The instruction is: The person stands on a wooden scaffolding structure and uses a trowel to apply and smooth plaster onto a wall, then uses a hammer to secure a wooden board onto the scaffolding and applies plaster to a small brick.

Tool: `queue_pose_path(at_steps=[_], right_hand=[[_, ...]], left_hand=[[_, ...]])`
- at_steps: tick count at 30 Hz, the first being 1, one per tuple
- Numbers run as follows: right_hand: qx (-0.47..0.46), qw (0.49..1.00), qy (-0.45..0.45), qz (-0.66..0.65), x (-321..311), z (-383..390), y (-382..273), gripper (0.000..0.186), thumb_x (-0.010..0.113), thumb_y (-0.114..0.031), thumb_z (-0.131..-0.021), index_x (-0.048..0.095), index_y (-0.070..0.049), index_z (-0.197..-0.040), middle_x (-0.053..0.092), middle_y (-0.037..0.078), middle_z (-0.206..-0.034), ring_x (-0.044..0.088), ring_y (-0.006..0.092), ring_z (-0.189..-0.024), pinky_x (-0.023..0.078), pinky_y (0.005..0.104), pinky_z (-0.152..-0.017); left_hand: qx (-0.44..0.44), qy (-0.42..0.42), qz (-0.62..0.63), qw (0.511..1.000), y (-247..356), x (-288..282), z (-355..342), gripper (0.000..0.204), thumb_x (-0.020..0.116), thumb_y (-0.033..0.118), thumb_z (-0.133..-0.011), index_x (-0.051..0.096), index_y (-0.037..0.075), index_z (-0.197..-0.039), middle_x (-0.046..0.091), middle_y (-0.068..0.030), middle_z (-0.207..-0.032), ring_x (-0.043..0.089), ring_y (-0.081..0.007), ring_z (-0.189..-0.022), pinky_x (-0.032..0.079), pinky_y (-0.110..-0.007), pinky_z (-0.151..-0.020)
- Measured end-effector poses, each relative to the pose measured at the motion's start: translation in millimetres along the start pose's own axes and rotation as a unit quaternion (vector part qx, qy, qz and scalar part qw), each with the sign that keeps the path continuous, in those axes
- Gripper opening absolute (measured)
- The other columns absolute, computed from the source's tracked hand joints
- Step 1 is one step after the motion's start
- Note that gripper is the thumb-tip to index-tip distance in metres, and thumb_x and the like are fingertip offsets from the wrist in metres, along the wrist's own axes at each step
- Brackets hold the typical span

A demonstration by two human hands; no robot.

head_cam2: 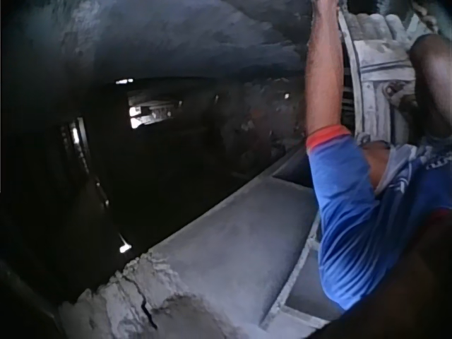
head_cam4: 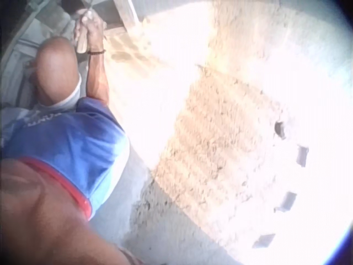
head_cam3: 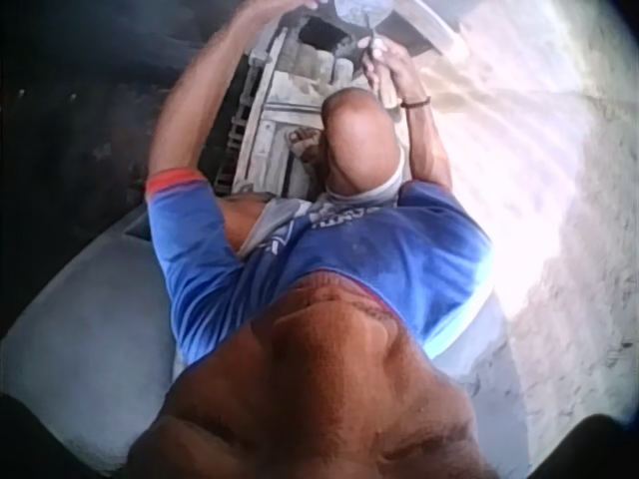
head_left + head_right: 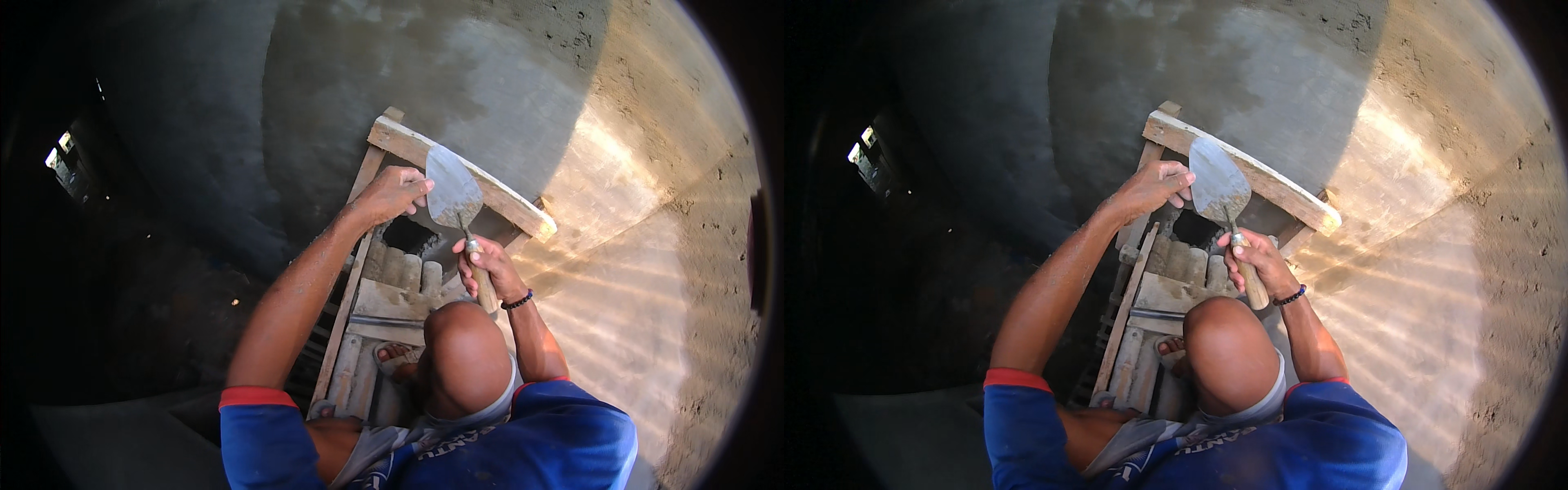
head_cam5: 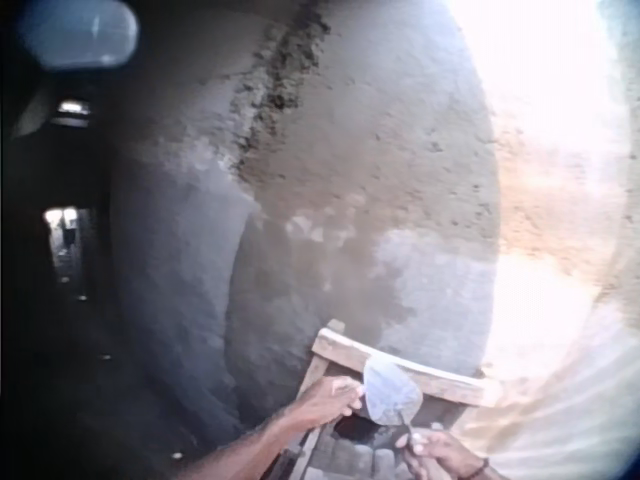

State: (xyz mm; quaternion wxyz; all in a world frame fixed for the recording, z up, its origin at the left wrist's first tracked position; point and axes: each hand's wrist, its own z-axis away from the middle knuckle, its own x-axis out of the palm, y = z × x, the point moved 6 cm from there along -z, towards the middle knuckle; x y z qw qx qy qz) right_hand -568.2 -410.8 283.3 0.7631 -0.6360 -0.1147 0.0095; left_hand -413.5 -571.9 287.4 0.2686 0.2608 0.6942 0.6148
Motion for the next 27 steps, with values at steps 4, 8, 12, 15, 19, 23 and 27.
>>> queue_pose_path(at_steps=[4,8,12,15,19,23,27], right_hand=[[-0.007,0.999,-0.037,0.031,4,-22,8,0.033,0.06,-0.027,-0.095,0.055,-0.001,-0.114,0.056,0.006,-0.078,0.057,0.0124,-0.059,0.052,0.0256,-0.054],[-0.105,0.993,0.046,0.002,0,-58,14,0.029,0.053,-0.028,-0.1,0.052,-0.003,-0.115,0.063,0.01,-0.092,0.061,0.0154,-0.08,0.054,0.0285,-0.071],[-0.156,0.983,0.095,0.01,14,-96,24,0.032,0.044,-0.035,-0.104,0.05,-0.004,-0.112,0.065,0.013,-0.108,0.061,0.0163,-0.095,0.051,0.0308,-0.085],[-0.175,0.979,0.106,0.006,31,-116,38,0.038,0.041,-0.04,-0.104,0.05,-0.003,-0.11,0.064,0.012,-0.108,0.058,0.0149,-0.097,0.047,0.0294,-0.089],[-0.098,0.994,0.035,-0.019,40,-137,66,0.048,0.042,-0.045,-0.103,0.056,0.0,-0.115,0.062,0.009,-0.108,0.056,0.0135,-0.099,0.046,0.0294,-0.09],[-0.066,0.968,-0.068,0.233,31,-115,108,0.039,0.054,-0.035,-0.1,0.059,-0.004,-0.122,0.064,0.007,-0.103,0.059,0.0121,-0.094,0.05,0.0313,-0.083],[0.286,0.941,0.01,0.182,1,-32,227,0.049,0.054,-0.03,-0.1,0.038,-0.01,-0.141,0.065,0.012,-0.085,0.061,0.0161,-0.053,0.052,0.0284,-0.046]], left_hand=[[-0.012,0.05,0.034,0.998,-3,-2,0,0.03,0.06,0.025,-0.093,0.064,-0.004,-0.101,0.067,-0.0089,-0.084,0.059,-0.0143,-0.065,0.05,-0.028,-0.063],[-0.127,0.058,-0.054,0.989,-25,-12,10,0.043,0.059,0.037,-0.094,0.06,0.002,-0.119,0.067,-0.0092,-0.093,0.06,-0.0146,-0.073,0.05,-0.03,-0.068],[-0.173,-0.005,0.008,0.985,-47,11,26,0.058,0.058,0.04,-0.095,0.045,-0.001,-0.134,0.064,-0.0116,-0.106,0.063,-0.0192,-0.082,0.052,-0.034,-0.071],[-0.098,0.071,0.026,0.992,-52,16,35,0.068,0.056,0.038,-0.096,0.032,-0.004,-0.144,0.054,-0.018,-0.128,0.06,-0.0247,-0.11,0.052,-0.04,-0.086],[-0.062,0.171,0.064,0.981,-65,13,57,0.059,0.052,0.033,-0.097,0.037,-0.006,-0.139,0.05,-0.0203,-0.132,0.054,-0.0268,-0.119,0.042,-0.036,-0.101],[-0.152,0.235,-0.081,0.957,-85,-17,100,0.052,0.055,0.035,-0.096,0.048,-0.005,-0.128,0.061,-0.0166,-0.105,0.06,-0.0212,-0.095,0.048,-0.037,-0.082],[-0.26,0.136,-0.194,0.936,-119,-55,170,0.042,0.063,0.029,-0.092,0.051,-0.001,-0.119,0.054,-0.0058,-0.079,0.054,-0.014,-0.065,0.046,-0.032,-0.058]])
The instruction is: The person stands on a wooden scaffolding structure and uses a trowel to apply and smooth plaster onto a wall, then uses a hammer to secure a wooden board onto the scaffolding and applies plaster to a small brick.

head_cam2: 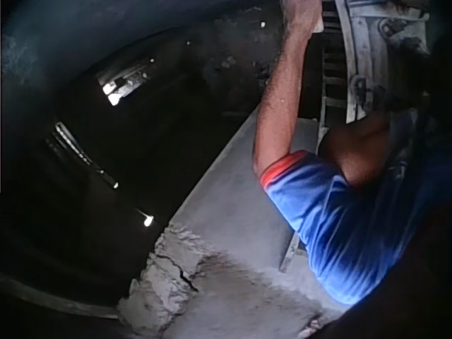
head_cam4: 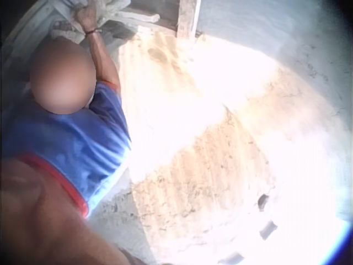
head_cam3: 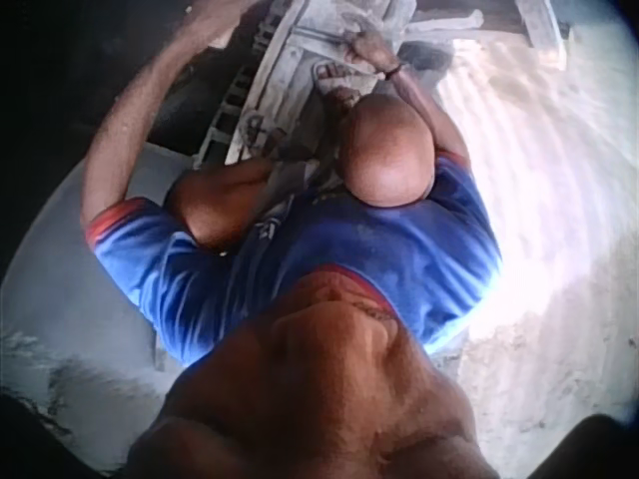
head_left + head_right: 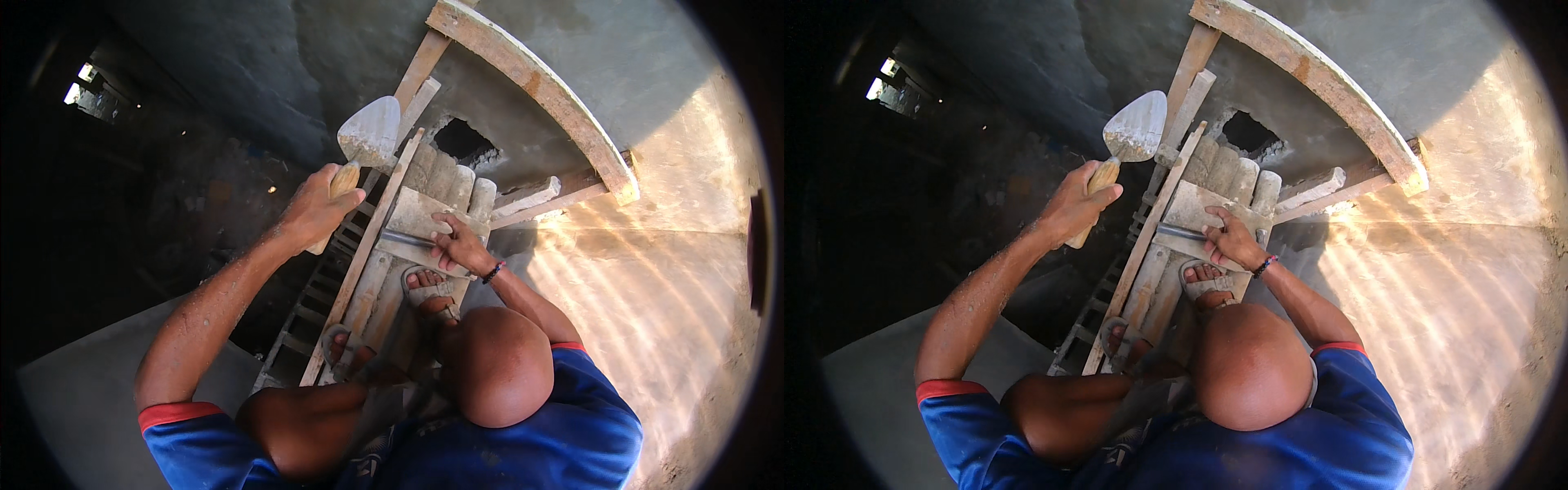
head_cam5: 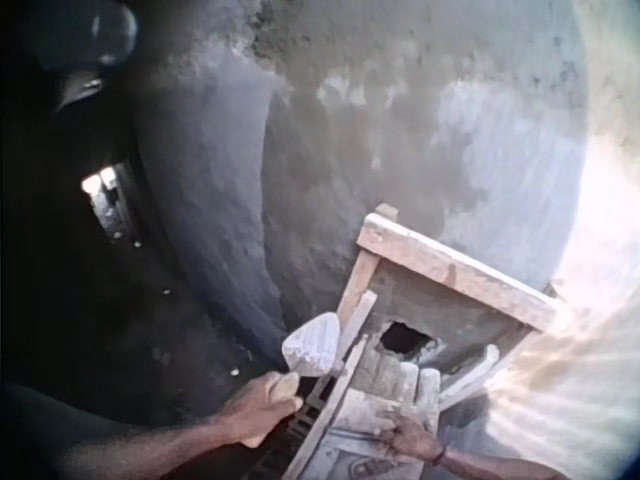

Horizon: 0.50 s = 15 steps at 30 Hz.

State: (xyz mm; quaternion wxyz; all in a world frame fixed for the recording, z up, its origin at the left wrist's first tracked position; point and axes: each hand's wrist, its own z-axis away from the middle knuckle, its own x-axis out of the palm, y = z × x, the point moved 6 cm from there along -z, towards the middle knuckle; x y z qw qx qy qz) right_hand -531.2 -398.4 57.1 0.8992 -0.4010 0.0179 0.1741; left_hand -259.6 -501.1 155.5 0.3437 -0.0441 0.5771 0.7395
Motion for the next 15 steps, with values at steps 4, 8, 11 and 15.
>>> queue_pose_path(at_steps=[4,8,11,15], right_hand=[[0.13,0.989,0.034,-0.063,4,-5,98,0.048,0.048,-0.034,-0.101,0.034,-0.016,-0.143,0.062,0.01,-0.076,0.06,0.018,-0.048,0.052,0.0313,-0.04],[0.143,0.967,0.151,-0.145,-5,-32,126,0.029,0.049,-0.038,-0.1,0.047,-0.014,-0.115,0.061,0.01,-0.067,0.059,0.0197,-0.044,0.051,0.0331,-0.037],[0.163,0.963,0.148,-0.155,-5,-41,130,0.027,0.055,-0.038,-0.097,0.048,-0.012,-0.102,0.06,0.01,-0.064,0.059,0.0198,-0.042,0.05,0.0339,-0.035],[0.161,0.951,0.171,-0.2,-13,-23,128,0.017,0.057,-0.025,-0.094,0.048,-0.011,-0.1,0.059,0.01,-0.067,0.059,0.0207,-0.044,0.05,0.0339,-0.036]], left_hand=[[-0.126,-0.054,0.126,0.983,-75,19,41,0.035,0.063,0.012,-0.085,0.05,0.003,-0.116,0.05,-0.0027,-0.073,0.049,-0.0112,-0.055,0.043,-0.031,-0.055],[-0.158,-0.108,0.226,0.955,-111,56,63,0.045,0.064,0.013,-0.085,0.048,0.003,-0.126,0.053,-0.0045,-0.084,0.053,-0.0125,-0.064,0.047,-0.031,-0.058],[-0.188,-0.144,0.311,0.921,-121,84,68,0.054,0.064,0.021,-0.091,0.04,0.006,-0.137,0.051,-0.0029,-0.088,0.051,-0.0111,-0.064,0.048,-0.03,-0.058],[-0.2,-0.169,0.277,0.924,-121,94,65,0.062,0.061,0.025,-0.094,0.032,0.006,-0.145,0.05,-0.0032,-0.084,0.049,-0.0106,-0.057,0.047,-0.03,-0.051]])
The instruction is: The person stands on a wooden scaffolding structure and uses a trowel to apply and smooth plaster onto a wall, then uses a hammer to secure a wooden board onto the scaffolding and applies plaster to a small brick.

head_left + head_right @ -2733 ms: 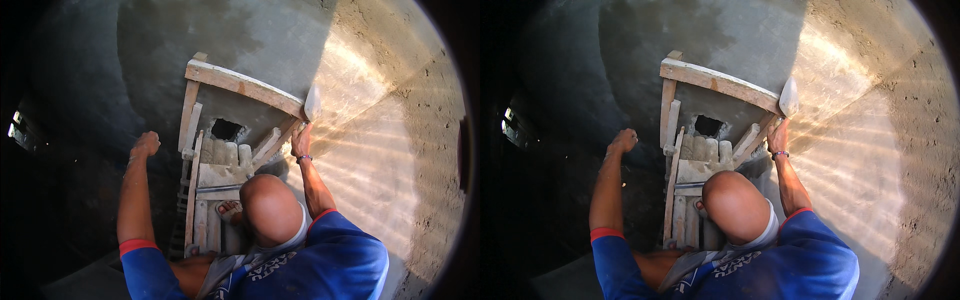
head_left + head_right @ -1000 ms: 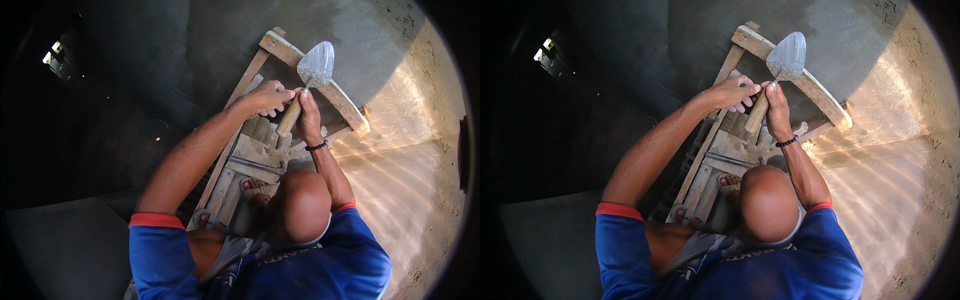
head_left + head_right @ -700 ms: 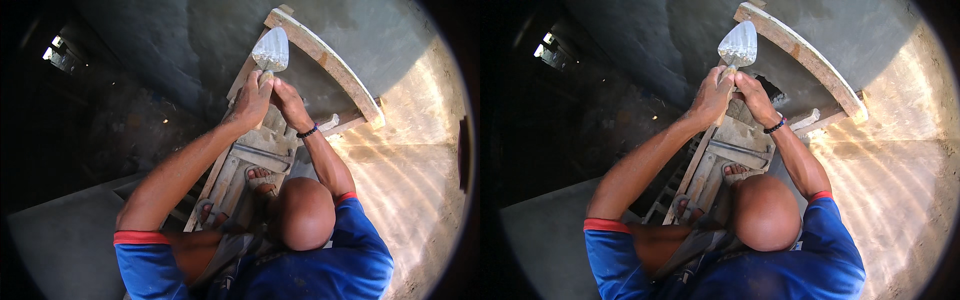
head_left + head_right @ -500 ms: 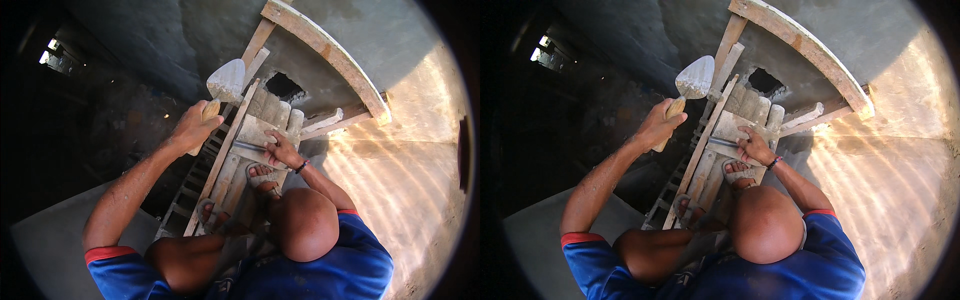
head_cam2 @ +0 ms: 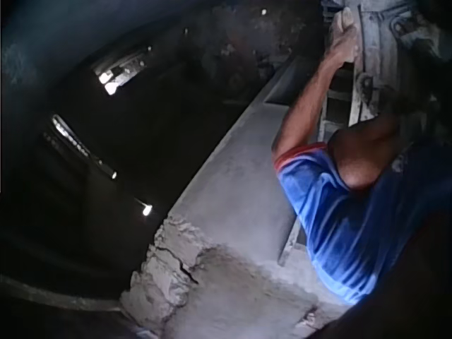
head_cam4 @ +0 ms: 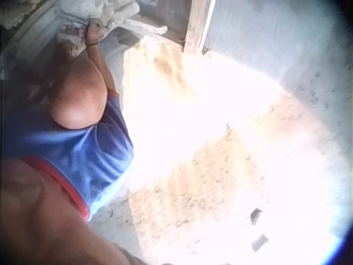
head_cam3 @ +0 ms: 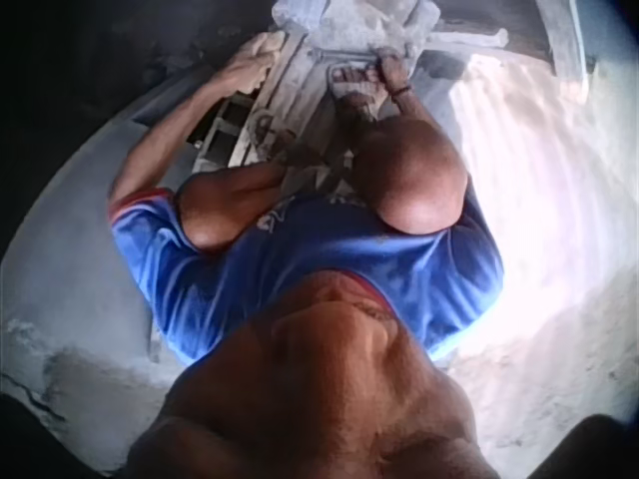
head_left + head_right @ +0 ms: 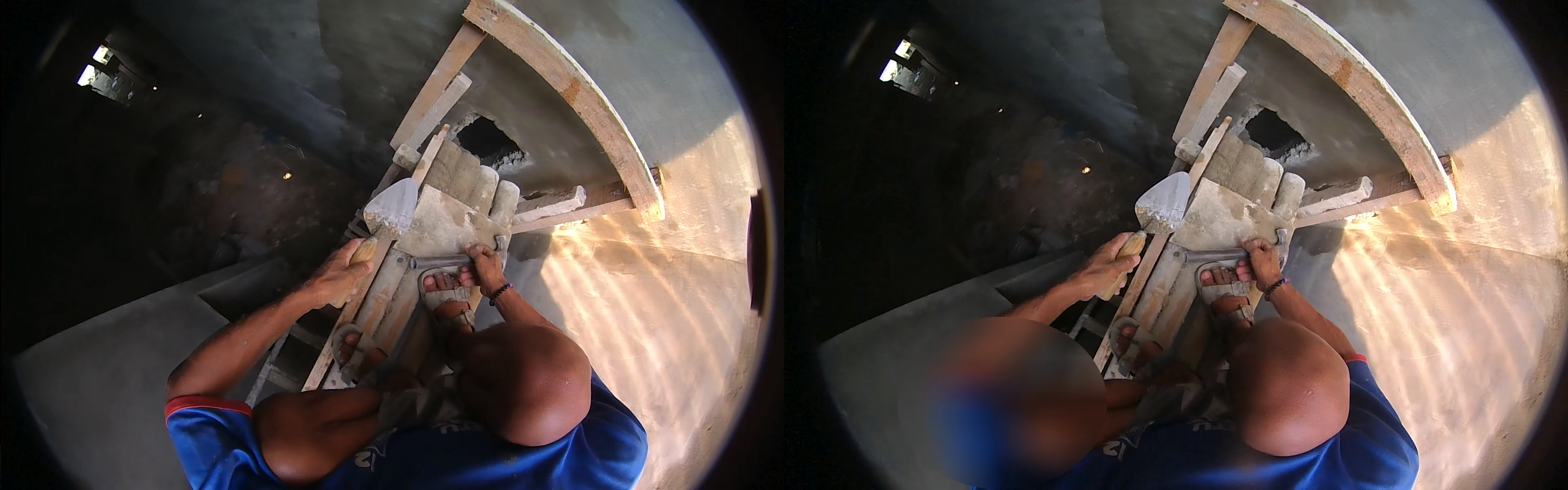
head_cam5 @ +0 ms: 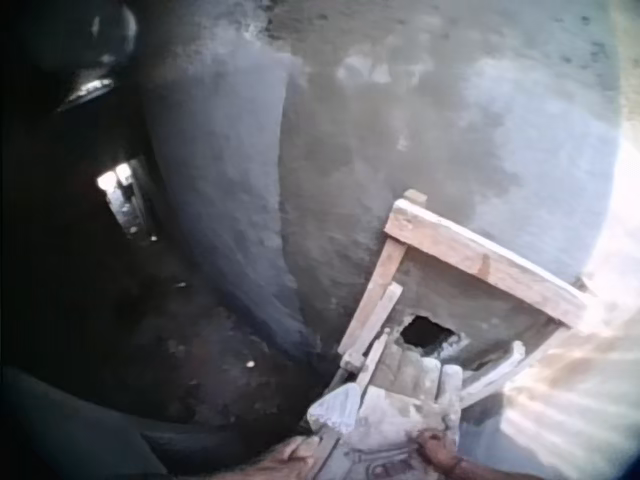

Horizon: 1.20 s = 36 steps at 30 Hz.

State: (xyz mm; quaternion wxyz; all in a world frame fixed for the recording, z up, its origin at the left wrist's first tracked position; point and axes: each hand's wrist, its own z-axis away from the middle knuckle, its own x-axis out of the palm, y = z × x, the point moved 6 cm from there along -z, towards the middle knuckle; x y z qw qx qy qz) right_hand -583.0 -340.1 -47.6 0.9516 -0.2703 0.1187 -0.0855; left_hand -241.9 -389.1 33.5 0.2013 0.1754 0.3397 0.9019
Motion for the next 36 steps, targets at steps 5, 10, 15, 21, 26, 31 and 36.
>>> queue_pose_path(at_steps=[5,10,15,21,26,31,36], right_hand=[[-0.099,0.985,-0.08,-0.119,-13,44,-40,0.023,0.052,-0.006,-0.091,0.047,-0.01,-0.114,0.059,0.01,-0.079,0.058,0.0181,-0.053,0.052,0.0338,-0.044],[-0.166,0.945,-0.207,-0.194,-4,51,-114,0.047,0.05,-0.001,-0.092,0.038,-0.009,-0.137,0.058,0.008,-0.088,0.054,0.0136,-0.057,0.049,0.0297,-0.045],[-0.108,0.96,-0.256,-0.03,17,13,-129,0.023,0.053,-0.019,-0.1,0.049,-0.005,-0.117,0.053,0.003,-0.078,0.046,0.0082,-0.046,0.041,0.0244,-0.038],[-0.132,0.975,-0.137,0.111,30,-19,-114,0.025,0.053,-0.03,-0.1,0.046,-0.006,-0.099,0.045,-0.001,-0.066,0.043,0.0081,-0.043,0.038,0.0255,-0.034],[-0.129,0.979,-0.094,0.13,54,-35,-108,0.029,0.048,-0.032,-0.1,0.046,-0.003,-0.102,0.047,0.002,-0.063,0.046,0.0115,-0.042,0.041,0.0287,-0.034],[-0.145,0.955,-0.119,0.231,55,-13,-83,0.034,0.047,-0.034,-0.1,0.045,-0.001,-0.107,0.046,0.004,-0.06,0.048,0.0144,-0.042,0.042,0.0305,-0.034],[-0.126,0.962,-0.108,0.219,52,-18,-81,0.035,0.046,-0.034,-0.1,0.046,0.0,-0.104,0.049,0.005,-0.063,0.05,0.0164,-0.043,0.043,0.0317,-0.035]], left_hand=[[0.043,0.067,-0.159,0.984,30,-13,-20,0.046,0.06,0.027,-0.094,0.043,0.005,-0.131,0.051,-0.0044,-0.079,0.049,-0.0111,-0.053,0.047,-0.031,-0.048],[0.093,0.111,-0.153,0.978,39,19,-83,0.046,0.06,0.035,-0.091,0.049,0.0,-0.119,0.061,-0.0132,-0.092,0.059,-0.0198,-0.063,0.05,-0.034,-0.052],[0.054,0.166,-0.127,0.976,5,66,-138,0.07,0.057,0.039,-0.091,0.035,-0.002,-0.144,0.05,-0.027,-0.134,0.058,-0.0372,-0.115,0.047,-0.043,-0.095],[0.111,0.254,-0.121,0.953,-16,115,-162,0.066,0.05,0.041,-0.097,0.034,-0.004,-0.142,0.047,-0.0313,-0.135,0.045,-0.0437,-0.127,0.036,-0.047,-0.106],[0.065,0.198,-0.099,0.973,-29,127,-170,0.058,0.048,0.04,-0.098,0.034,-0.004,-0.134,0.047,-0.0343,-0.13,0.047,-0.048,-0.121,0.038,-0.048,-0.101],[0.145,0.248,-0.051,0.957,-19,134,-165,0.037,0.051,0.031,-0.098,0.039,0.0,-0.113,0.056,-0.0347,-0.106,0.056,-0.0528,-0.099,0.044,-0.053,-0.083],[0.119,0.277,-0.074,0.951,-20,137,-162,0.035,0.05,0.029,-0.099,0.039,0.0,-0.114,0.061,-0.0314,-0.093,0.059,-0.0524,-0.09,0.046,-0.054,-0.075]])
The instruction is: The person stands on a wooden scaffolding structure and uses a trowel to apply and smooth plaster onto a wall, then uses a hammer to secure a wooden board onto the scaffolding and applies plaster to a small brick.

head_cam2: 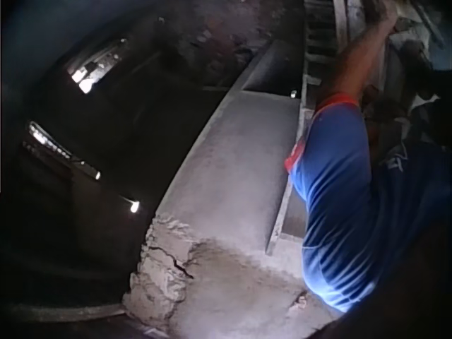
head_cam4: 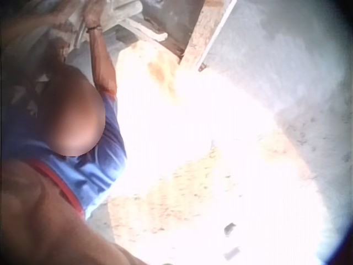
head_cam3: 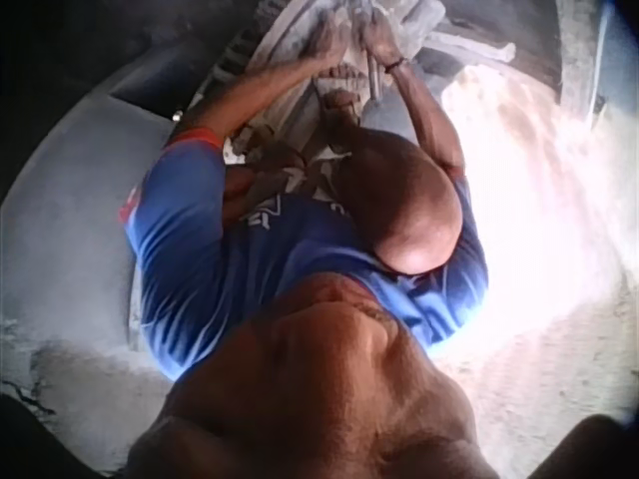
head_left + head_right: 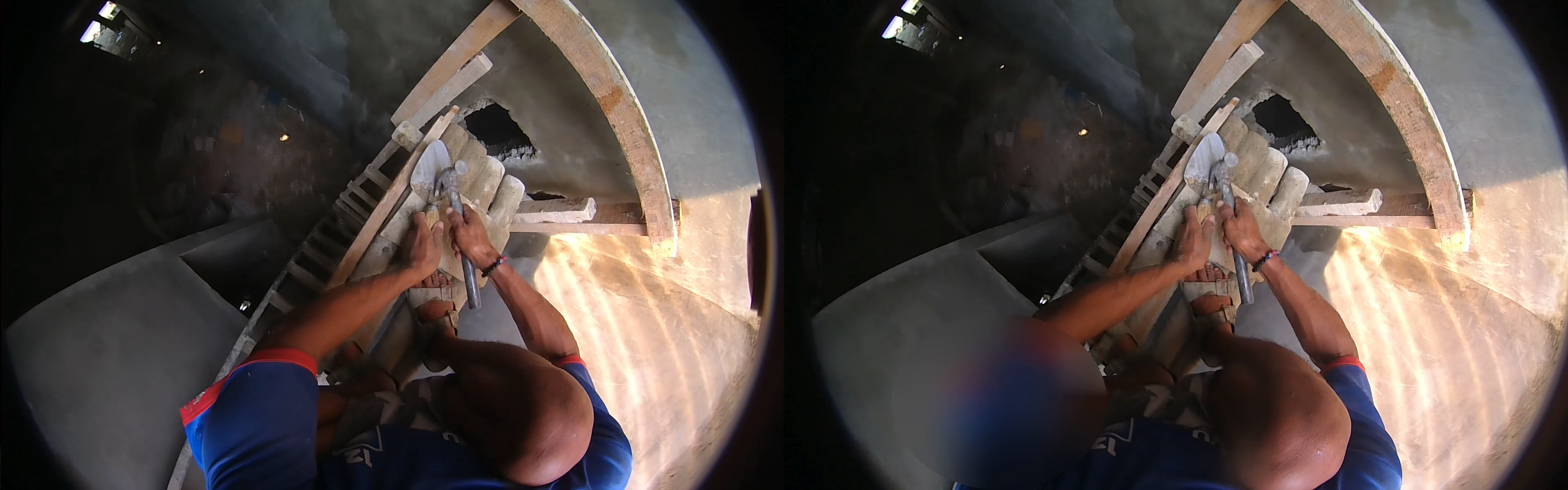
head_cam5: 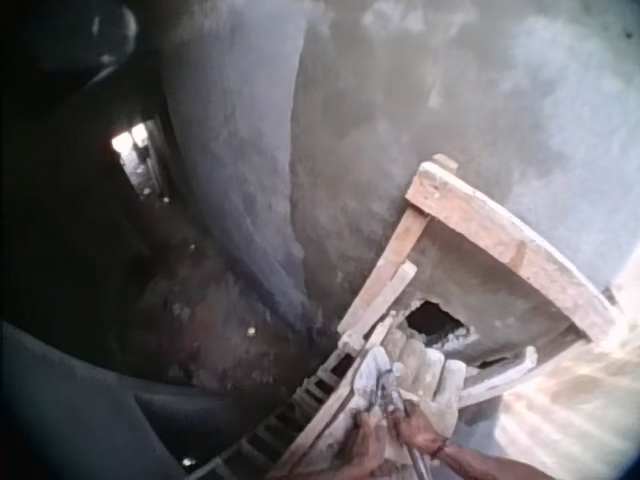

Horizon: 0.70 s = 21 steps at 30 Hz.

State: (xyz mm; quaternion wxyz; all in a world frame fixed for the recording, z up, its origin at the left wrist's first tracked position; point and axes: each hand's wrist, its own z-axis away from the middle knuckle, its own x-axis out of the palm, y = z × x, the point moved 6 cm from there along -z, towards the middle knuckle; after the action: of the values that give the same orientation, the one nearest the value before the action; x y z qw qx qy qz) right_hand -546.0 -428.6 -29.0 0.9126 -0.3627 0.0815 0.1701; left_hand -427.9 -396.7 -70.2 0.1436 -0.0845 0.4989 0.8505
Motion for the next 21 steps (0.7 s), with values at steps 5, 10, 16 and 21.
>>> queue_pose_path(at_steps=[5,10,16,21], right_hand=[[-0.02,0.999,0.03,0.024,3,-16,-1,0.039,0.046,-0.034,-0.1,0.046,0.004,-0.105,0.052,0.01,-0.065,0.052,0.0224,-0.042,0.043,0.0336,-0.035],[-0.046,0.997,0.048,0.038,1,-10,-1,0.04,0.046,-0.034,-0.099,0.046,0.005,-0.104,0.052,0.01,-0.063,0.052,0.0207,-0.04,0.042,0.0342,-0.034],[-0.045,0.997,0.034,0.06,-1,-1,7,0.032,0.048,-0.034,-0.1,0.045,-0.003,-0.106,0.045,0.002,-0.058,0.044,0.0129,-0.038,0.039,0.0296,-0.032],[-0.041,0.998,0.039,-0.028,-4,3,19,0.03,0.049,-0.034,-0.1,0.044,-0.005,-0.104,0.045,0.002,-0.059,0.043,0.0128,-0.037,0.039,0.0297,-0.032]], left_hand=[[-0.004,0.004,0.004,1.0,4,1,1,0.036,0.049,0.032,-0.099,0.039,0.0,-0.114,0.062,-0.0324,-0.092,0.06,-0.0525,-0.089,0.046,-0.055,-0.074],[0.009,-0.007,-0.022,1.0,0,0,-1,0.037,0.048,0.034,-0.099,0.039,0.001,-0.113,0.063,-0.0321,-0.089,0.06,-0.0528,-0.088,0.048,-0.055,-0.074],[-0.014,-0.017,0.007,1.0,4,-1,-1,0.043,0.046,0.036,-0.1,0.038,-0.002,-0.119,0.058,-0.0366,-0.103,0.057,-0.0535,-0.099,0.045,-0.055,-0.081],[-0.036,-0.051,0.005,0.998,3,0,-3,0.046,0.043,0.039,-0.1,0.038,-0.002,-0.12,0.059,-0.0379,-0.1,0.058,-0.0543,-0.096,0.045,-0.058,-0.08]])
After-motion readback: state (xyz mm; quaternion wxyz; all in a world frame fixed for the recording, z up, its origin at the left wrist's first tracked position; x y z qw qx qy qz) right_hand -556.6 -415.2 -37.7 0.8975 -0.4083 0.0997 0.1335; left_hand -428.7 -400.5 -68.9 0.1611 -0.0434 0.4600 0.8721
